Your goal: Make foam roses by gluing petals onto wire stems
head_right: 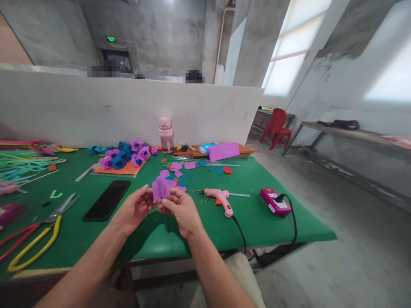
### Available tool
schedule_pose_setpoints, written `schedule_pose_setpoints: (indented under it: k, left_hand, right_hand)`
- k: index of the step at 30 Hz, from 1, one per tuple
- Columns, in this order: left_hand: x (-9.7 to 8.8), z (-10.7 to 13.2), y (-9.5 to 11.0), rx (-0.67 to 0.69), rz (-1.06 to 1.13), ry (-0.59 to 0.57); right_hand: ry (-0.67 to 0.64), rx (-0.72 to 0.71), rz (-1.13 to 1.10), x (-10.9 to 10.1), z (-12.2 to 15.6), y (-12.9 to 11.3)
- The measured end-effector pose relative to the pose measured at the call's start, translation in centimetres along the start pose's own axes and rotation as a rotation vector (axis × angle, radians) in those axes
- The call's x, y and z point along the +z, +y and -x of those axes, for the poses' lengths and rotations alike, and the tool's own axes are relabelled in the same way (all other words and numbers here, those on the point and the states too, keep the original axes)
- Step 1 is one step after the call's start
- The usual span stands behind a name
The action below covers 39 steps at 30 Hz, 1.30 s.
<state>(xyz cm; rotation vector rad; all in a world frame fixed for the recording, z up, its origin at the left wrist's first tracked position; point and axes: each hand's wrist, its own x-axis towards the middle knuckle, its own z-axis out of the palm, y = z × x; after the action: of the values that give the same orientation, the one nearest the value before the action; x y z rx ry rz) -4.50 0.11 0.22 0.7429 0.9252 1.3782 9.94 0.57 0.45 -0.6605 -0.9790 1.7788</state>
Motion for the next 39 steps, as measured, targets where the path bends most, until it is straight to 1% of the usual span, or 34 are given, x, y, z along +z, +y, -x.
schedule_pose_setpoints:
  k: [3, 7, 11, 14, 18, 28, 34, 39]
  left_hand:
    - [0.18, 0.42, 0.28, 0.079, -0.097, -0.002]
    - [0.43, 0.75, 0.52, 0.171, -0.21, 0.03]
    - [0.67, 0.79, 0.74, 0.216, -0.212, 0.038]
    - [0.6, 0.62, 0.58, 0.189, -0.213, 0.041]
    - [0.37, 0.38, 0.06, 0.142, -0.272, 0.014]
    - [0.56, 0.46, 0.11, 0.123, -0.301, 0.038]
    - [0.61, 0.54, 0.12, 0.113, -0.327, 0.034]
    - [0.61, 0.57, 0.02, 0.097, -0.321, 0.047]
  right_hand:
    - [0.016, -0.022, 0.025, -0.01, -0.12, 0.08]
    - [0.022, -0.064, 0.085, -0.07, -0.21, 0.15]
    - [0.036, -0.088, 0.106, -0.13, -0.28, 0.17]
    - [0.039, -0.088, 0.1, -0.07, -0.25, 0.1]
    - [0.033, -0.068, 0.08, 0.08, -0.13, 0.04]
    - [0.041, -0.03, 0.057, -0.06, -0.01, 0.11]
    - [0.045, -0.041, 0.077, -0.07, -0.1, 0.24]
    - [0.047, -0.087, 0.138, -0.2, -0.38, 0.51]
